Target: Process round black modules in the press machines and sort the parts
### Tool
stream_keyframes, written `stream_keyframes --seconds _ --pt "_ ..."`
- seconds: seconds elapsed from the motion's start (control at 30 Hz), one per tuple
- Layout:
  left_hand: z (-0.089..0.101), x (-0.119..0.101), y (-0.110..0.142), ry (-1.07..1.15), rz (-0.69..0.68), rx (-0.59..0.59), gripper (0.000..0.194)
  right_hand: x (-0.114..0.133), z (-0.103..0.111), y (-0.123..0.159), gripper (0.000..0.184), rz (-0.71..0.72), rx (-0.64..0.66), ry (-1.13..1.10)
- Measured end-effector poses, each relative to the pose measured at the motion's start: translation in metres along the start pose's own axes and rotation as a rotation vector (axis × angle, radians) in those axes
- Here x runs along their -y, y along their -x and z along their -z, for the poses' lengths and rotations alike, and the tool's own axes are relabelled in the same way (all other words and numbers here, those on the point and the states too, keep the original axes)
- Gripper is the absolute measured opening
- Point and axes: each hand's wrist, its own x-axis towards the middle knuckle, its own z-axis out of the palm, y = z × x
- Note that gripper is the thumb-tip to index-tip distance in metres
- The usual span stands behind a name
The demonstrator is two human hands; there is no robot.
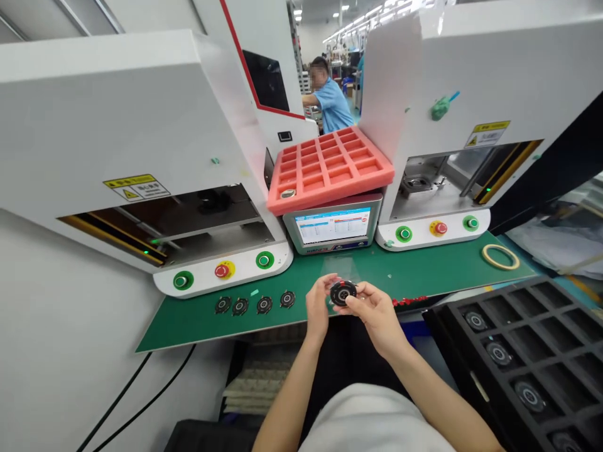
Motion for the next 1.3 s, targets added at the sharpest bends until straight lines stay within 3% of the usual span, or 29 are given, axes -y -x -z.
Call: stream_keyframes --seconds 0.07,0.13,0.23,0.3,0.37,0.43,0.5,0.7,1.03,1.3 --pt "0.011 -0.012 0.017 0.226 -0.067 0.052 0.059 -0.008 -0.002 -0.001 0.035 0.009 0.006 0.092" --pt "0.018 -0.021 0.033 0.394 -0.086 0.054 0.047 -0.015 -0.001 -0.002 0.035 0.010 0.011 0.180" --pt "0.025 -0.030 0.048 0.376 -0.013 -0.055 0.029 -0.020 0.003 -0.003 0.030 0.005 0.006 0.271" --pt "0.028 -0.036 0.052 0.317 0.000 -0.096 0.025 -0.017 0.006 -0.002 0.020 0.164 -0.059 0.422" --pt "0.031 -0.040 0.055 0.240 -0.034 -0.086 0.022 -0.011 0.009 0.000 0.011 0.448 -0.083 0.613" --pt "0.035 -0.043 0.058 0.120 -0.113 -0.052 0.019 -0.006 0.009 0.002 0.011 0.686 -0.012 0.736" --pt "0.038 -0.044 0.060 -0.023 -0.233 -0.022 0.017 -0.004 0.007 0.004 0.015 0.768 0.083 0.750" --pt "0.047 -0.048 0.062 -0.269 -0.489 0.043 0.021 -0.003 0.006 0.005 0.023 0.763 0.179 0.746" --pt "0.060 -0.046 0.059 -0.566 -0.681 0.084 0.025 0.003 0.012 -0.001 0.021 0.816 0.310 0.835" --pt "0.065 -0.044 0.061 -0.672 -0.660 0.244 0.023 0.018 0.029 -0.005 0.013 0.508 0.575 0.900"
